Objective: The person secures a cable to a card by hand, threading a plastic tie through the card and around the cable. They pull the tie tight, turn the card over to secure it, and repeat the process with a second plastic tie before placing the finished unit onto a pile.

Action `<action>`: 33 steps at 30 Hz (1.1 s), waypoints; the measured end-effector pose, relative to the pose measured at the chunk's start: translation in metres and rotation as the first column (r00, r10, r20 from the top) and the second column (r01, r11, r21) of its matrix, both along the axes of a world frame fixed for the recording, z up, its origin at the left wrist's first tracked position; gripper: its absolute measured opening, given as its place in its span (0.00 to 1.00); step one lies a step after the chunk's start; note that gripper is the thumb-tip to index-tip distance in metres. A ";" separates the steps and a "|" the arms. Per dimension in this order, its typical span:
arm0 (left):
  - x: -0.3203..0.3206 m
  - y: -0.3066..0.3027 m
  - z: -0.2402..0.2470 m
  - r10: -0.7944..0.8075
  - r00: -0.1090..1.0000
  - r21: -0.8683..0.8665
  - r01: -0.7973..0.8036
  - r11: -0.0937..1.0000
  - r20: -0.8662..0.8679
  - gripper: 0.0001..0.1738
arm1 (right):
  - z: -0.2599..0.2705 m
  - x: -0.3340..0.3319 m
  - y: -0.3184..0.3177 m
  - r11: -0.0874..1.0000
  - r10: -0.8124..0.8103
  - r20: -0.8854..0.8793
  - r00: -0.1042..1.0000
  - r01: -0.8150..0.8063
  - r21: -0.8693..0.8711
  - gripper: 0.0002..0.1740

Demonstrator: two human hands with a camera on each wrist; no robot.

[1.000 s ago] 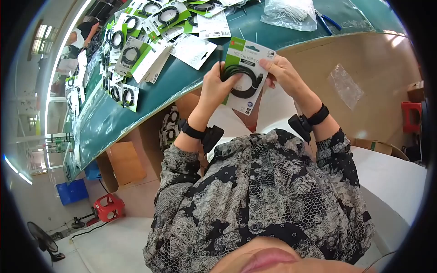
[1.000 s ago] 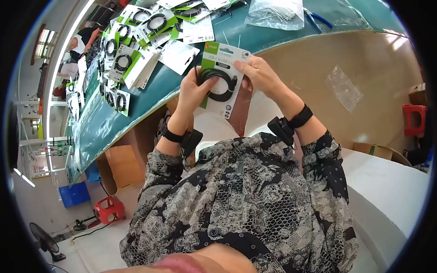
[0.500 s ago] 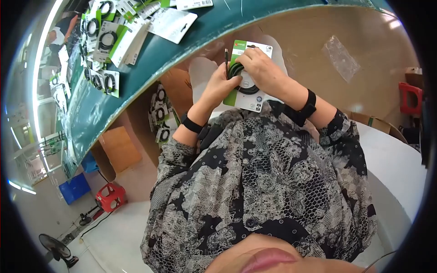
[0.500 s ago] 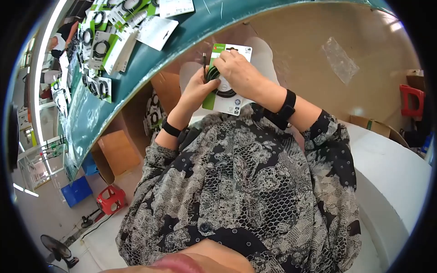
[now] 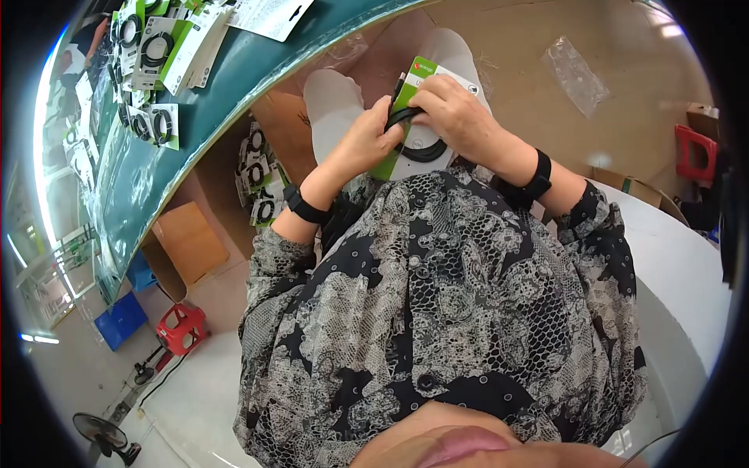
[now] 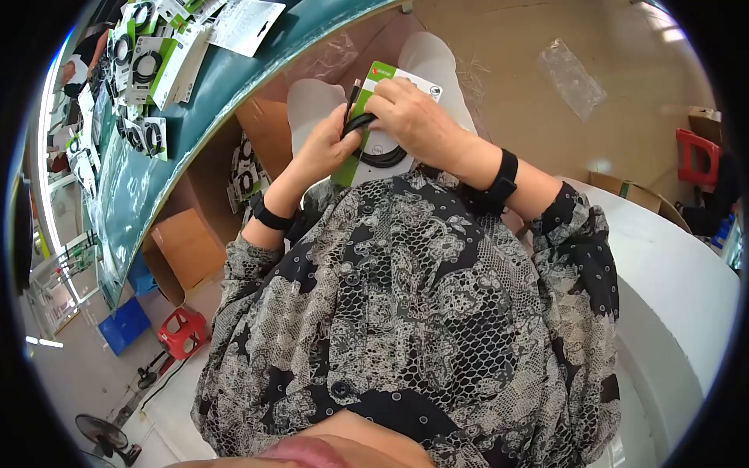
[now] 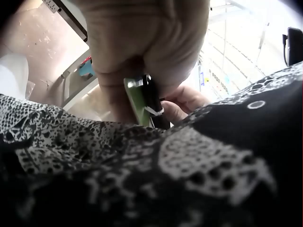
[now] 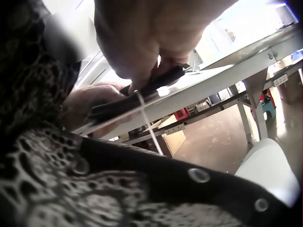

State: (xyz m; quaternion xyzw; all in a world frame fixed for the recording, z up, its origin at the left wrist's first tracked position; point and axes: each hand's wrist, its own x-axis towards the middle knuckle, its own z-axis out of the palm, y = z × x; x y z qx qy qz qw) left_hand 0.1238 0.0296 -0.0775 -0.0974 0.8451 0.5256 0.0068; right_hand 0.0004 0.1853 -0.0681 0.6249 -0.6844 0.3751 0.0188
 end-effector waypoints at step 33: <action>-0.031 0.017 -0.008 0.388 0.917 0.884 -0.253 0.393 0.090 0.14 | 0.000 0.011 -0.028 0.938 -0.339 -0.006 0.941 0.337 -0.076 0.17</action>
